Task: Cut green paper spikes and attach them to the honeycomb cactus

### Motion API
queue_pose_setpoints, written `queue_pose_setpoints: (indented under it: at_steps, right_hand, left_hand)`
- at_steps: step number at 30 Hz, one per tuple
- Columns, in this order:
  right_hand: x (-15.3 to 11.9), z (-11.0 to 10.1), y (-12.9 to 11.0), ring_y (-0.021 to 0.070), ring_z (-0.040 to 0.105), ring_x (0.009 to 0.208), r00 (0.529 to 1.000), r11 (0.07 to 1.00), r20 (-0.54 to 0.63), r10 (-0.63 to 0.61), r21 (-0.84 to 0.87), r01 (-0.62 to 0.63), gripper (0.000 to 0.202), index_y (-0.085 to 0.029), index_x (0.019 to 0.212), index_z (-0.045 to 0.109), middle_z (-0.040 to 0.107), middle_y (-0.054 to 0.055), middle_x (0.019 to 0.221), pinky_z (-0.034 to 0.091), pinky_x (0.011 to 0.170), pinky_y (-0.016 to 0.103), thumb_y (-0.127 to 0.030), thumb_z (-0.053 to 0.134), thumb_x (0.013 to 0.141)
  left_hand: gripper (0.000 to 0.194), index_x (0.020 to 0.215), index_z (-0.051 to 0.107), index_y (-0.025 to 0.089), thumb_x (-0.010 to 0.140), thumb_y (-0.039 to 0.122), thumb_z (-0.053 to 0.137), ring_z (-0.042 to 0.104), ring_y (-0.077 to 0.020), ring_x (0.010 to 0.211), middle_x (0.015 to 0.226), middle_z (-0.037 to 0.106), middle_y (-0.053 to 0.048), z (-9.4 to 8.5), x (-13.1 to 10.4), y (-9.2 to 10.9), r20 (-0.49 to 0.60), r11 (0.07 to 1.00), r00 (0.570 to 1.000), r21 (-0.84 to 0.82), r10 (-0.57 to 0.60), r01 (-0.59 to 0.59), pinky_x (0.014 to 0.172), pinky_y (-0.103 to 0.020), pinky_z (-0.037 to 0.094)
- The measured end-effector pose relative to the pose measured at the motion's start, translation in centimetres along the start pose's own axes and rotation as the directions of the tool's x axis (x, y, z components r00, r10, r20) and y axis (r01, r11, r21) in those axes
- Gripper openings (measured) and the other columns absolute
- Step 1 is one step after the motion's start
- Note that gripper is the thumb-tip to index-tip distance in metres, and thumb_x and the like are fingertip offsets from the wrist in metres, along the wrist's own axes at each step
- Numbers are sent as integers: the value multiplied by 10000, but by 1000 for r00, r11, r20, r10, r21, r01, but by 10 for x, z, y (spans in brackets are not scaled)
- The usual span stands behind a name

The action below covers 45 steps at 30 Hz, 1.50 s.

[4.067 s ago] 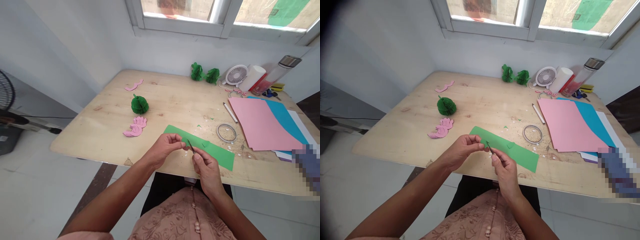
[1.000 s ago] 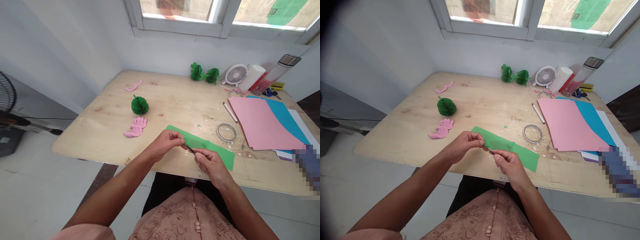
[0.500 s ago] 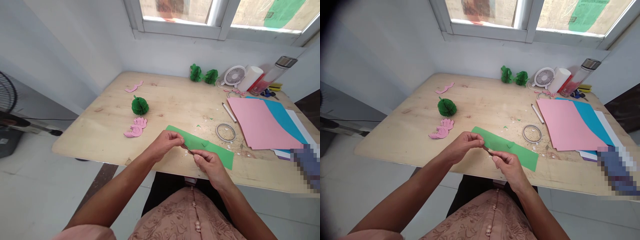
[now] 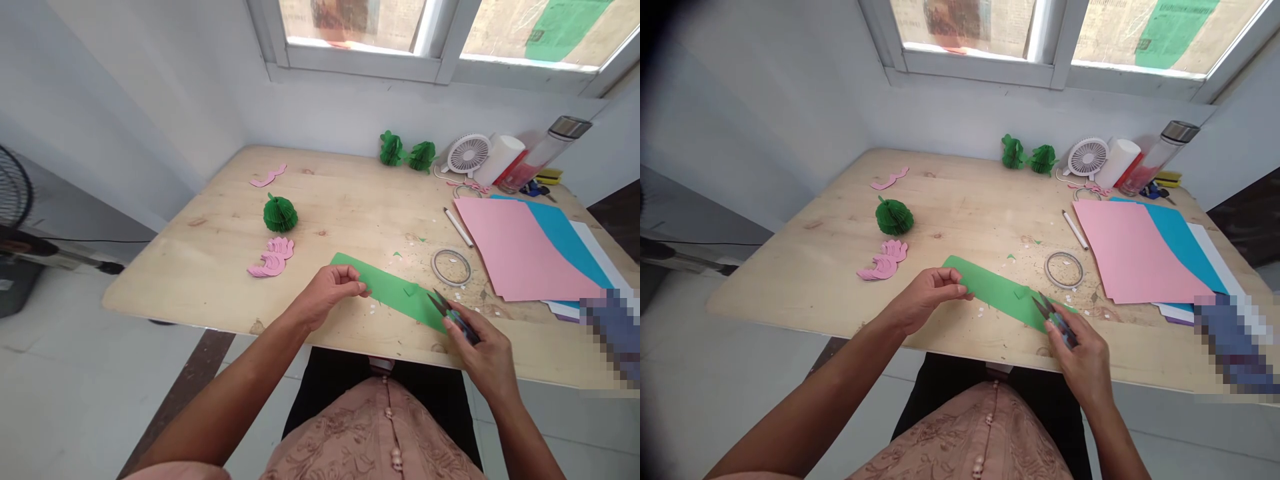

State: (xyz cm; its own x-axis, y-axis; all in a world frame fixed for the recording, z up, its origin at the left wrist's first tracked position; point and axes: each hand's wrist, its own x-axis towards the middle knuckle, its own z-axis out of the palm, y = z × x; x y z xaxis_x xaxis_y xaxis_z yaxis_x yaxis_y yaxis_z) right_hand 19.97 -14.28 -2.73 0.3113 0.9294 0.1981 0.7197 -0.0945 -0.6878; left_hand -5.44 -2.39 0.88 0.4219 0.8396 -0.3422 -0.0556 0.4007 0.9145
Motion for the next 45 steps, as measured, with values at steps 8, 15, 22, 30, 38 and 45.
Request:
queue_pose_setpoints:
  at_steps: [8, 15, 22, 30, 38, 45]
  right_hand:
    - [-3, -15, 36, 214, 667, 746, 965, 903, -92, -246, -384, 194, 356, -185, 1111, 658, 720, 82, 907, 505, 650, 305, -410, 532, 864]
    - [5, -11, 51, 239, 643, 838, 887, 771, -50, -459, -518, 370, 316, -176, 1129, 642, 702, 83, 884, 474, 798, 339, -327, 552, 866]
    - [9, -12, 57, 247, 624, 836, 893, 749, -45, -449, -563, 349, 293, -170, 1101, 649, 682, 90, 871, 471, 754, 335, -302, 559, 856]
    - [17, 0, 22, 272, 612, 896, 927, 890, -75, -367, -320, 326, 264, -207, 1067, 664, 673, 105, 944, 468, 806, 411, -325, 531, 871]
    - [29, 39, -73, 213, 611, 787, 892, 934, 297, -341, 215, 286, 135, -216, 917, 636, 661, 56, 824, 476, 707, 328, -309, 545, 883]
    - [39, 50, -94, 190, 566, 654, 898, 942, 302, -321, 200, 269, 145, -209, 769, 604, 612, 25, 680, 427, 628, 308, -260, 519, 875]
  left_hand:
    - [248, 715, 519, 176, 613, 211, 742, 670, -159, 710, 624, 621, 42, 5, -1, -5, 23, 999, 1000, -51, 5, -4, 773, -303, 439]
    - [239, 723, 537, 178, 607, 224, 741, 660, -151, 666, 620, 626, 37, 7, -2, -5, -15, 999, 1000, -46, 8, -9, 729, -296, 449]
    - [187, 721, 573, 168, 625, 212, 727, 639, -129, 648, 622, 638, 32, 10, -2, -8, -13, 999, 1000, -37, 0, 0, 737, -286, 444]
    - [158, 692, 597, 161, 614, 213, 724, 623, -137, 622, 617, 633, 16, 20, -5, -8, 9, 998, 1000, -57, 24, -24, 671, -275, 443]
    - [45, 664, 635, 166, 661, 200, 664, 611, -160, 680, 653, 670, -18, 15, -6, -12, 59, 973, 987, 171, 147, -155, 701, -282, 455]
    - [64, 688, 671, 183, 700, 186, 608, 629, -177, 702, 693, 697, -15, 0, -12, -9, 67, 911, 979, 357, 194, -205, 708, -283, 467]
